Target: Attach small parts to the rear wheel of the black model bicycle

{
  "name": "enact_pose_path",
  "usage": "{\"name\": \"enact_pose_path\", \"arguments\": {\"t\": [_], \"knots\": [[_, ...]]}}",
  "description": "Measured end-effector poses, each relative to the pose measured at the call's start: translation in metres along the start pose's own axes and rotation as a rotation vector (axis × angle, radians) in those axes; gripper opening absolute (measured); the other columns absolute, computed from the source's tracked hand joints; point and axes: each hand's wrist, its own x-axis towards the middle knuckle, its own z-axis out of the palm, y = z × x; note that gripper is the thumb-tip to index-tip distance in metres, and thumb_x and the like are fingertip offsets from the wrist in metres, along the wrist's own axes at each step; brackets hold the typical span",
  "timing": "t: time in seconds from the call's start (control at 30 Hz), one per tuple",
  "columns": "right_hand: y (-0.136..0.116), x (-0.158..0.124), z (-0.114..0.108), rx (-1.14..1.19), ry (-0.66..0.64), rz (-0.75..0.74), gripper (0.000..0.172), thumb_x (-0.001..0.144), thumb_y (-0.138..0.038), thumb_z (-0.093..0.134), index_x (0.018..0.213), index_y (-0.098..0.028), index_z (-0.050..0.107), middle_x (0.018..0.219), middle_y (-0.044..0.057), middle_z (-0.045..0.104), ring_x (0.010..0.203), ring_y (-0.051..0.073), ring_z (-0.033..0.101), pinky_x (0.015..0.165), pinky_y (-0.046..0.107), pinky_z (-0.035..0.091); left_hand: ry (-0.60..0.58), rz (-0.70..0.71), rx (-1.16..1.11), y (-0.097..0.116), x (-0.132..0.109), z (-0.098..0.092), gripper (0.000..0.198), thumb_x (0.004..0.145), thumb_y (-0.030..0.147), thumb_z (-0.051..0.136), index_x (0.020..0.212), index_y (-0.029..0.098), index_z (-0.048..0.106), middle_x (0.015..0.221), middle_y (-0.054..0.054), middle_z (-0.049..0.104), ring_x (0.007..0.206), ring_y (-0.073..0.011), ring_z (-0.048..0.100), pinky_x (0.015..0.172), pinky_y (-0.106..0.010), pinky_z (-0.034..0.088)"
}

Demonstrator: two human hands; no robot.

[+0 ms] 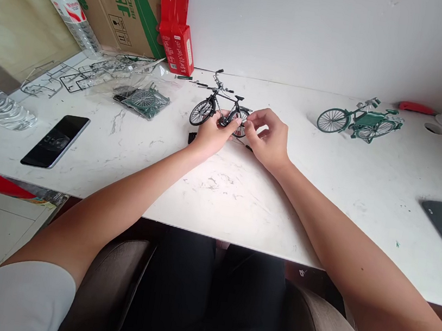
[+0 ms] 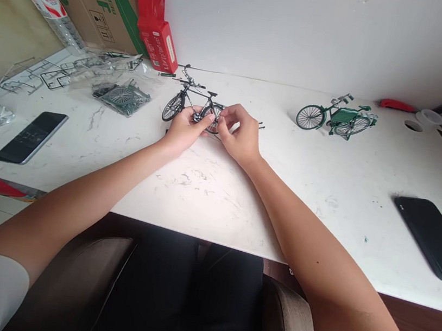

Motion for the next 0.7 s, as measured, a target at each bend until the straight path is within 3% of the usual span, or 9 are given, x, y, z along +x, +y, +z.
{"name": "enact_pose_path", "arguments": {"t": [0.1,0.27,0.43,0.7], "knots": [[0.000,-0.001,0.001,0.005,-0.033,-0.026,0.027,0.099,-0.050,0.067,0.107,-0.025,0.069,0.093,0.007,0.078,0.088,0.022,0.073,0.066,0.035,0.055,0.002,0.011,0.004,0.001,0.001,-0.001,0.023,0.101,0.035,0.075,0.116,0.020,0.067,0.113,-0.008,0.077,0.106,-0.0228,0.078,0.100,-0.042,0.065],[0.003,0.000,0.006,0.025,0.033,-0.082,0.008,0.093,-0.030,0.069,0.094,-0.023,0.072,0.091,0.004,0.080,0.082,0.020,0.072,0.077,0.037,0.058,0.010,-0.003,0.029,0.000,0.002,-0.001,0.021,0.101,0.031,0.074,0.116,0.019,0.065,0.112,-0.006,0.078,0.103,-0.0200,0.079,0.092,-0.036,0.066],[0.008,0.000,0.007,0.070,0.045,-0.084,0.017,0.095,-0.036,0.074,0.086,-0.023,0.068,0.080,0.002,0.075,0.072,0.018,0.068,0.079,0.038,0.057,0.007,0.024,0.079,-0.006,0.004,-0.001,0.022,0.102,0.035,0.076,0.116,0.020,0.067,0.113,-0.007,0.079,0.103,-0.0209,0.079,0.088,-0.036,0.066],[0.010,0.001,0.007,0.048,0.059,-0.079,0.027,0.098,-0.048,0.074,0.090,-0.024,0.064,0.080,0.002,0.072,0.072,0.019,0.067,0.076,0.040,0.056,-0.014,0.024,0.085,0.002,0.002,0.001,0.018,0.104,0.029,0.073,0.118,0.020,0.065,0.115,-0.007,0.079,0.098,-0.0184,0.080,0.080,-0.032,0.066]]}}
